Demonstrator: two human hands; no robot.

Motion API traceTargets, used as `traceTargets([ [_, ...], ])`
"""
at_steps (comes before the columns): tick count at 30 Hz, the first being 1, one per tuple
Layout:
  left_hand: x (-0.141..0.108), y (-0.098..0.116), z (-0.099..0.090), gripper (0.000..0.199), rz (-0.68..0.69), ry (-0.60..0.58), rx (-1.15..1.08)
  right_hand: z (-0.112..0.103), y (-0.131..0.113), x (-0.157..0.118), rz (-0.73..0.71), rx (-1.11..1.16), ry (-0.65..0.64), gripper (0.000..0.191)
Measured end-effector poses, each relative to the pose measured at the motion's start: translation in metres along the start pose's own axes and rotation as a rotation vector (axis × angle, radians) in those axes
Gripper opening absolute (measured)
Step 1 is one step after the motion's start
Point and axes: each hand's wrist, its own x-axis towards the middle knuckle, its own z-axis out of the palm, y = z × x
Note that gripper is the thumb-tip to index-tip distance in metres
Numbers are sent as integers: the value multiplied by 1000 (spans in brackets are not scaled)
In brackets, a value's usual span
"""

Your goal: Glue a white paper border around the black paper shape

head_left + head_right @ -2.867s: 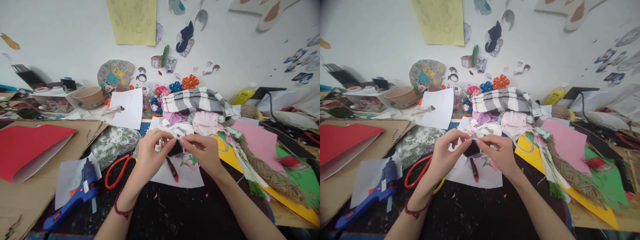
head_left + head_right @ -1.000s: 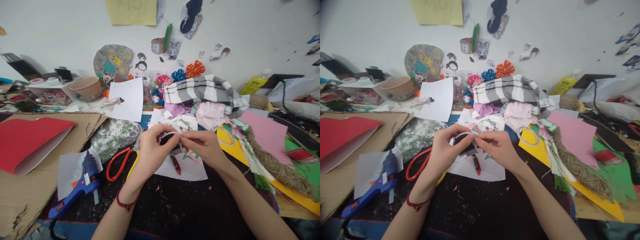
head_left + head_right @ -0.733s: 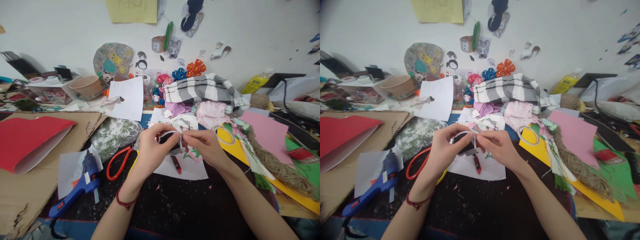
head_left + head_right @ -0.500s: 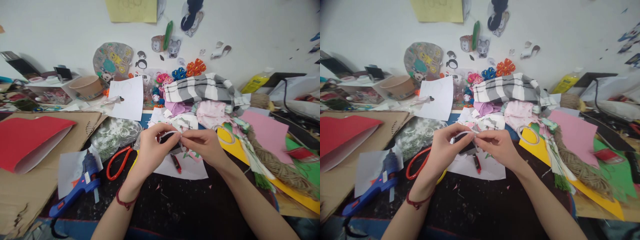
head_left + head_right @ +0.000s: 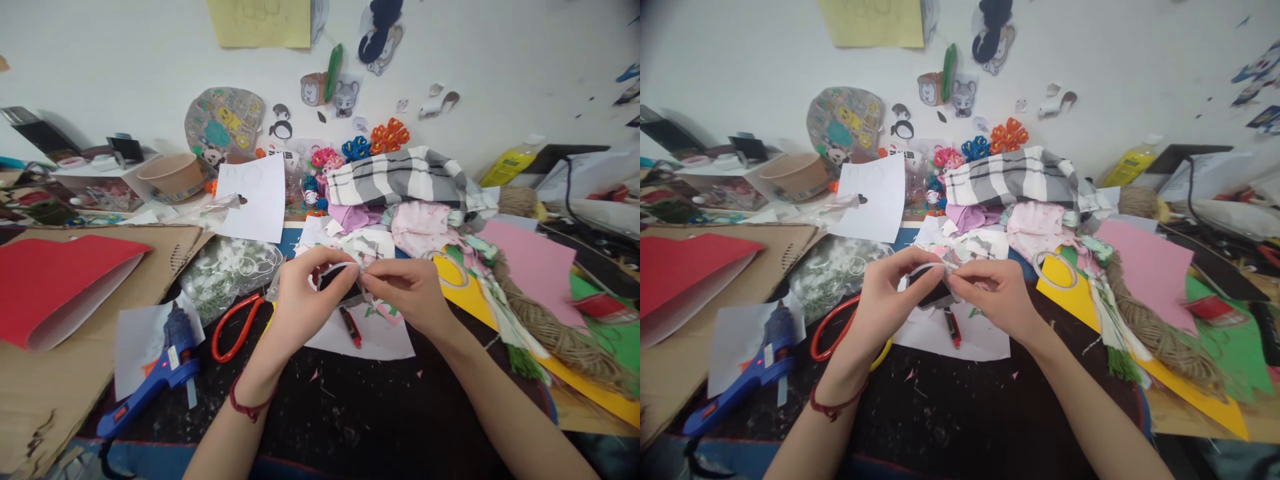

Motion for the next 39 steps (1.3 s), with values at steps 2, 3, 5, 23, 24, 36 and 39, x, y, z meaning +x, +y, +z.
traceTargets([
  [2,0,0,0,3,5,-7,8,0,0,0,-5,-1,-3,19],
  [3,0,0,0,3,7,-9,8,0,0,0,-9,-3,-7,19],
  [5,0,0,-1,3,4,-15,3,0,0,0,-20,-5,-7,18],
  [23,-1,-6,-1,15,420,192,366,1,5,-2,-137,-204,127,24],
  [24,-1,-7,-1,16,486,222,423,2,5,-2,-147,-215,138,23],
  [36,-2,-12,0,27,794,335,687,2,1,-1,-271,-256,211,12],
  [39,-3,-13,0,25,914,372,803,2,0,0,-313,-264,241,13],
])
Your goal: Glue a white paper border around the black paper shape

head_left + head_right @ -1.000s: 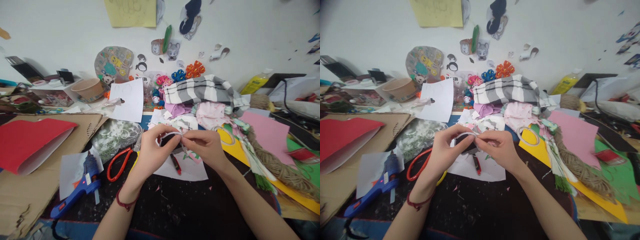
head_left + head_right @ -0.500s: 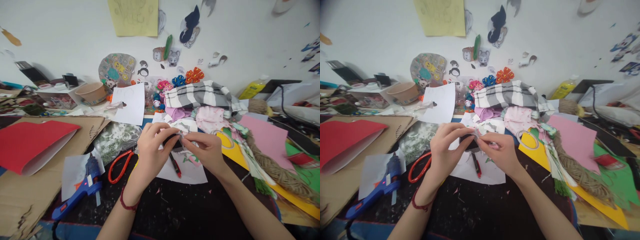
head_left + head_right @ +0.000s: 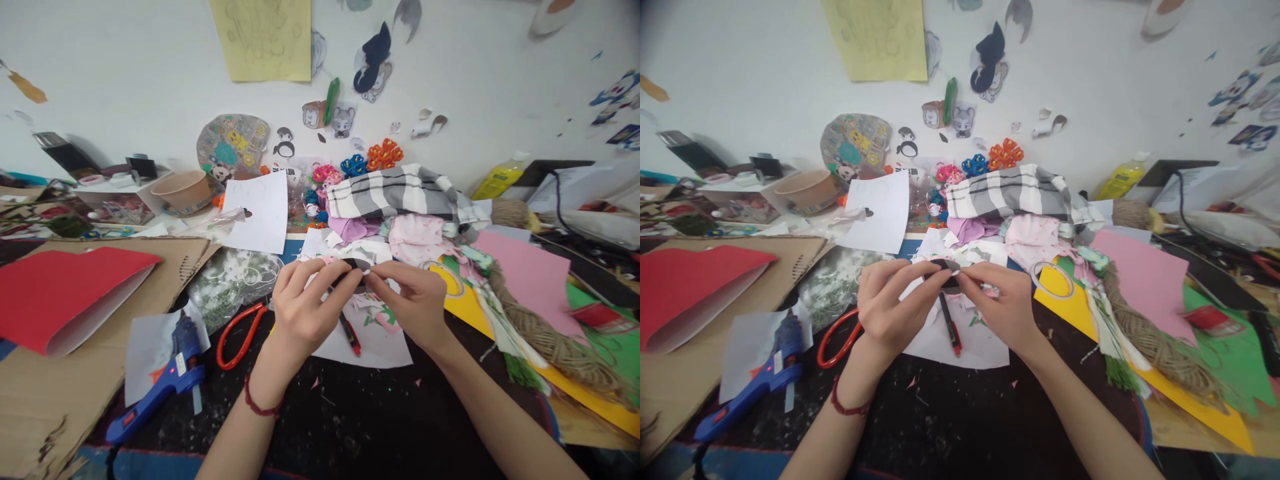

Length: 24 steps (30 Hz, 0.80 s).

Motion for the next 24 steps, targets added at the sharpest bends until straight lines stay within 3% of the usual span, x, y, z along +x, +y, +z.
traceTargets([
  [7,-2,0,1,24,102,1,84,-1,1,1,-25,8,49,15],
  [17,6,-1,1,30,24,25,-38,2,8,-1,-14,-1,40,11],
  [24,11,2,-32,27,-294,-51,22,1,7,0,-60,-38,84,14],
])
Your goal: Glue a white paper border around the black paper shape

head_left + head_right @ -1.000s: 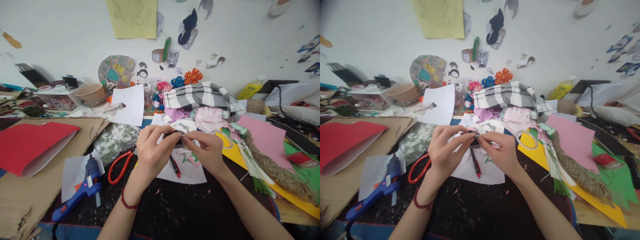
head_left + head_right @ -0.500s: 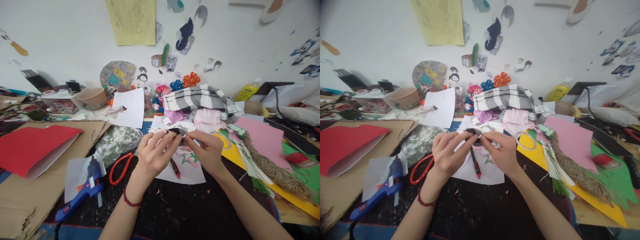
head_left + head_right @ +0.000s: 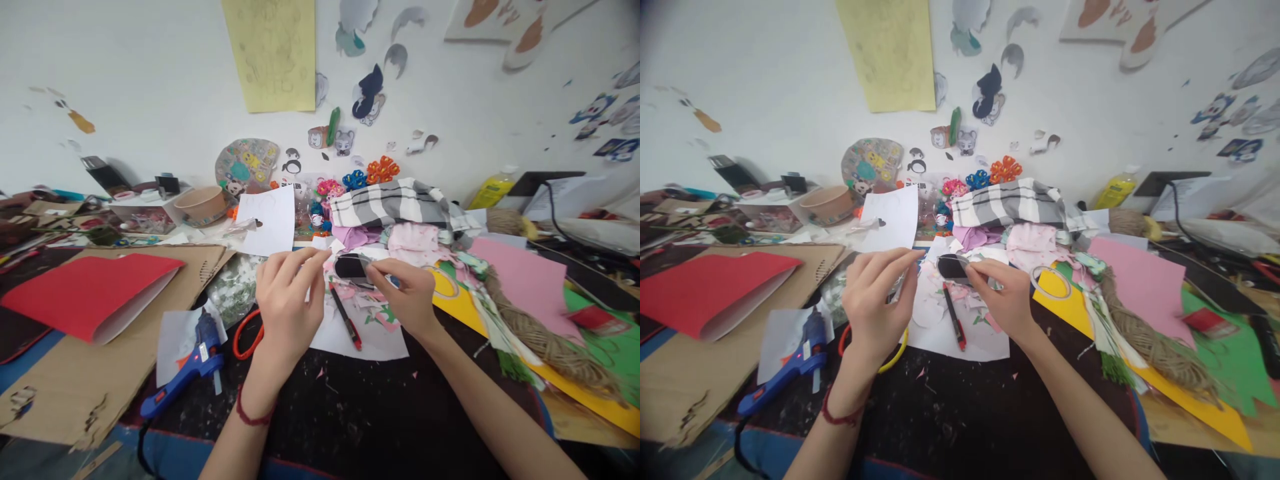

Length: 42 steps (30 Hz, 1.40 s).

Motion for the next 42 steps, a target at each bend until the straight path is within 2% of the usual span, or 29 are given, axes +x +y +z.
traceTargets([
  [2,-2,2,-6,31,-10,-67,29,1,-2,-1,-20,-10,-9,15],
  [7,-16,11,5,45,208,-233,207,2,-5,-2,-49,-10,-28,13],
  [10,-26,17,13,46,257,-211,268,1,-4,-3,-26,14,-20,12],
  [19,-39,31,17,51,236,-150,396,1,-4,-4,11,71,23,12],
  [32,-41,39,20,53,188,-104,373,-1,-9,-4,13,43,37,13],
  [42,-40,39,20,57,197,-139,403,-1,-10,-4,-5,62,48,12],
])
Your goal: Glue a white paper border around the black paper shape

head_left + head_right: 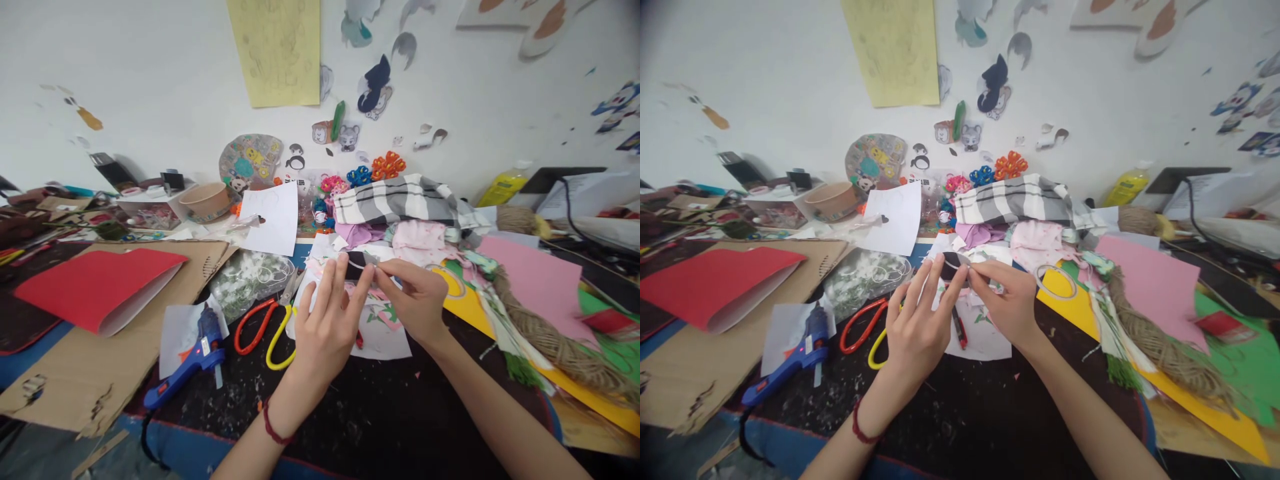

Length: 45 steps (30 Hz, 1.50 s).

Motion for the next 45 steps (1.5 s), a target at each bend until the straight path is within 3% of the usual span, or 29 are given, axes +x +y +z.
traceTargets([
  [5,-11,-17,-21,54,-129,14,-68,-1,2,1,3,-50,1,14],
  [9,-51,-57,-48,38,-345,-55,-17,-1,3,2,-30,-87,8,15],
  [13,-91,-89,-70,26,-413,-200,152,0,7,1,-28,-103,-2,14],
  [17,-101,-92,-82,19,-352,-271,159,1,11,-1,-37,-143,3,12],
  [21,-108,-96,-98,16,-517,-268,314,2,12,0,-55,-188,-7,13],
  [23,-118,-105,-110,20,-594,-336,366,1,12,1,-57,-188,-7,13],
  [26,-134,-116,-123,32,-528,-559,368,2,13,0,-52,-184,-10,15],
  [29,-141,-123,-123,38,-504,-669,445,3,14,-2,-48,-188,-8,14],
  [36,-147,-142,-105,34,-443,-677,353,6,17,-3,-53,-142,-12,12],
  [41,-153,-147,-105,33,-380,-669,307,7,18,-3,-49,-148,-22,12],
  [45,-152,-141,-113,35,-314,-513,329,7,15,-3,-43,-136,-19,13],
])
